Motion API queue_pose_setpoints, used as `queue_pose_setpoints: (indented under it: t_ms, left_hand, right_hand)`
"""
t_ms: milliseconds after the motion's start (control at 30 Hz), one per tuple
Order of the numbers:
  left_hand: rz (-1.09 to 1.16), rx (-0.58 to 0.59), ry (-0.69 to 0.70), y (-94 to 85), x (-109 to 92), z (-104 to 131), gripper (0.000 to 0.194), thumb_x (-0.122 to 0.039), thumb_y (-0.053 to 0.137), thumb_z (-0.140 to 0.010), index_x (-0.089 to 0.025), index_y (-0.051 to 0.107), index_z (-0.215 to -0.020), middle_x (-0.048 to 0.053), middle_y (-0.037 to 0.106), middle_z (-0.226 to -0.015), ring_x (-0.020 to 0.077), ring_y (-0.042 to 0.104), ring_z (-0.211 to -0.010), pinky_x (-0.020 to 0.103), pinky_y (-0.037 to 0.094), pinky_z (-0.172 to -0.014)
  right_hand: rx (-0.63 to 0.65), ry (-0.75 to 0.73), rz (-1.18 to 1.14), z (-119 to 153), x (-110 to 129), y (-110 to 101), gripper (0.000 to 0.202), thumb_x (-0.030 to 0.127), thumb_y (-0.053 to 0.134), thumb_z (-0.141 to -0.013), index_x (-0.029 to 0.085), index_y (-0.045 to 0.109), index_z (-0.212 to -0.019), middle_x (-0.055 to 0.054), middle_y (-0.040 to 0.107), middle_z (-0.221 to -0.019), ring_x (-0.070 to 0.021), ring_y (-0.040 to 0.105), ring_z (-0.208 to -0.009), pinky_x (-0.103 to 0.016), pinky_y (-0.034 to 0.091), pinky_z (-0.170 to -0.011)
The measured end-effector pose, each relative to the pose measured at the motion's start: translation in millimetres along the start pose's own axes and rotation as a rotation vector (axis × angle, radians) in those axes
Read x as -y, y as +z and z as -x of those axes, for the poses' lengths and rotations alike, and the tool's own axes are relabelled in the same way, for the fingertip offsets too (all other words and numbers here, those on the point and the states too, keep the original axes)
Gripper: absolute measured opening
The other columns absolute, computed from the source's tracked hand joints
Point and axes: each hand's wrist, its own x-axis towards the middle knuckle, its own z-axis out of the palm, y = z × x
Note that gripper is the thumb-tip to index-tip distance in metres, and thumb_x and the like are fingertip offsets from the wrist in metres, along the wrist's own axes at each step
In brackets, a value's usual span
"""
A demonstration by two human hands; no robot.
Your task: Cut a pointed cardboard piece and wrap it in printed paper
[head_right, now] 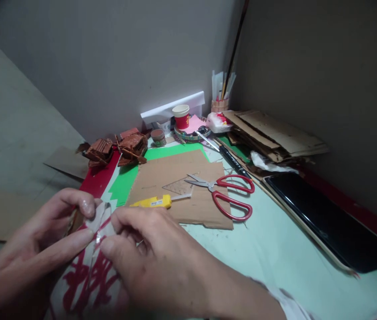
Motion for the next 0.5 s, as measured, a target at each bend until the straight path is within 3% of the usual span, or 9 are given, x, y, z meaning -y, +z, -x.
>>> queue_pose_setpoints:
  t_ms: [133, 233, 300, 400, 500]
  left_hand:
    - [-0.013, 0.029, 0.026, -2.9, 4, -1, 0.019, -0.034, 0.079, -0.075, -0.029, 0.061, -0.079, -0.006, 0.064, -0.074, 0.0105, 0.059, -0.063, 0.016, 0.051, -0.057]
    - [-0.046, 0.075, 0.066, -3.9, 6, -2, 0.016, -0.035, 0.077, -0.078, -0.029, 0.062, -0.077, -0.005, 0.065, -0.076, 0.0126, 0.060, -0.072, 0.015, 0.051, -0.062]
    - [-0.057, 0.088, 0.075, -5.2, 7, -3, 0.015, -0.036, 0.076, -0.079, -0.030, 0.063, -0.077, -0.005, 0.064, -0.074, 0.0112, 0.058, -0.068, 0.014, 0.050, -0.059]
    - [-0.058, 0.120, 0.028, -9.2, 8, -3, 0.014, -0.038, 0.075, -0.079, -0.030, 0.064, -0.079, -0.005, 0.061, -0.071, 0.0093, 0.053, -0.058, 0.014, 0.047, -0.051]
    - [-0.014, 0.232, -0.070, -15.0, 8, -1, 0.012, -0.038, 0.073, -0.082, -0.030, 0.064, -0.086, -0.003, 0.062, -0.075, 0.0117, 0.058, -0.060, 0.018, 0.051, -0.055]
  right_hand:
    - [0.005, -0.018, 0.006, -4, 0, 0, 0.013, 0.026, 0.047, -0.095, 0.017, 0.056, -0.091, 0.001, 0.058, -0.087, -0.0138, 0.052, -0.078, -0.027, 0.033, -0.060]
    - [-0.002, -0.011, -0.016, -6, -1, 1, 0.015, 0.027, 0.047, -0.093, 0.016, 0.055, -0.085, 0.002, 0.054, -0.076, -0.0112, 0.048, -0.068, -0.026, 0.031, -0.058]
    - [0.008, 0.006, -0.073, -5, -1, 2, 0.015, 0.026, 0.047, -0.093, 0.017, 0.052, -0.083, 0.005, 0.052, -0.068, -0.0088, 0.048, -0.059, -0.025, 0.030, -0.057]
    - [0.055, 0.066, -0.198, -5, -2, 4, 0.008, 0.022, 0.047, -0.091, 0.018, 0.049, -0.085, 0.007, 0.053, -0.061, -0.0077, 0.050, -0.051, -0.024, 0.030, -0.056]
    - [0.057, 0.083, -0.195, -5, -3, 5, 0.007, 0.022, 0.051, -0.090, 0.018, 0.050, -0.085, 0.007, 0.047, -0.061, -0.0084, 0.049, -0.054, -0.023, 0.029, -0.054]
